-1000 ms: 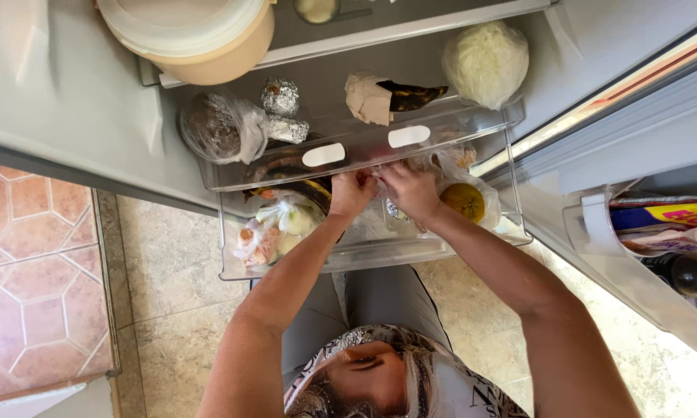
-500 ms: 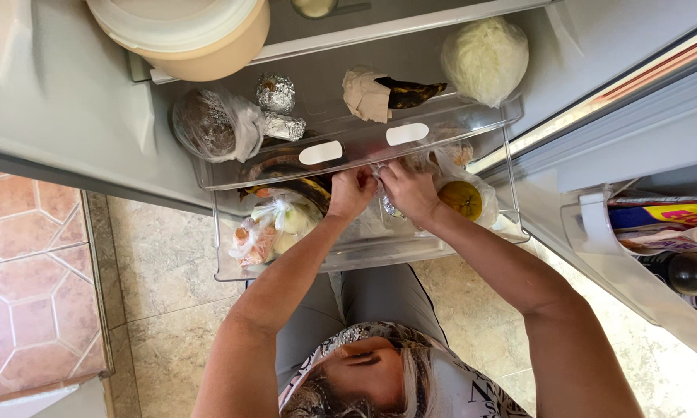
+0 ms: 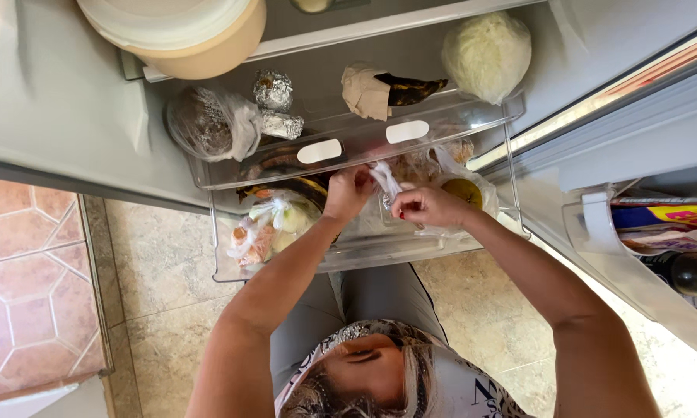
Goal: The person removes two tomatoes and wrapped items from a refrigerator drawer, places the tomatoes on the kitchen counter, and returns to the refrigerator to retrieve a foil-wrapped object and a white cloth.
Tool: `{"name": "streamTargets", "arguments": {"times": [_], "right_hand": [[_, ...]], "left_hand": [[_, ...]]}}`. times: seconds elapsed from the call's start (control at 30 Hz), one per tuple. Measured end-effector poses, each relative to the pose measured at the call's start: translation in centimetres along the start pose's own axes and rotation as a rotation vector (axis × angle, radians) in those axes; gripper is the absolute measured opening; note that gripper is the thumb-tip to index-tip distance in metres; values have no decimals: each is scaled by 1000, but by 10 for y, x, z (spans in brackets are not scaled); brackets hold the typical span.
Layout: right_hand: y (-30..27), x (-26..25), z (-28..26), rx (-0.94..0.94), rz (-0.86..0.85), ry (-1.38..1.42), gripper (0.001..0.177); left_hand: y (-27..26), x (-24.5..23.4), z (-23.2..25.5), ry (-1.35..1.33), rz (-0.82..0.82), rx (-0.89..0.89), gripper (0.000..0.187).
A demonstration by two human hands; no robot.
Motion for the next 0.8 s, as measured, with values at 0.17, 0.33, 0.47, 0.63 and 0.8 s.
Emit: {"name": "streamTargets", "arguments": {"times": [0.17, 0.33, 0.47, 0.63, 0.8], "right_hand": [[4, -18, 91, 142, 312, 94, 46], [29, -22, 35, -123, 401, -325, 63], [34, -12, 19, -207, 266, -485, 78], [45, -11, 45, -162, 236, -684, 32], [42, -13, 49, -165, 253, -771, 23]], "left_hand": [[-4, 17, -23, 128, 14, 62, 18], [-7, 30, -18, 216, -96, 179, 11], [-18, 28, -24, 244, -201, 229, 11], [-26, -34, 68, 445, -410, 481, 2], [-46, -26, 70, 692, -368, 831, 17]]}}
Point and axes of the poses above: each hand's wrist, its own y-axis towards the middle knuckle, its own x-axis out of the palm, z = x × y, the point moved 10 cm from there along y, towards the middle knuckle, and after that the axes turned 12 degrees about z, right-handed, at the moved point
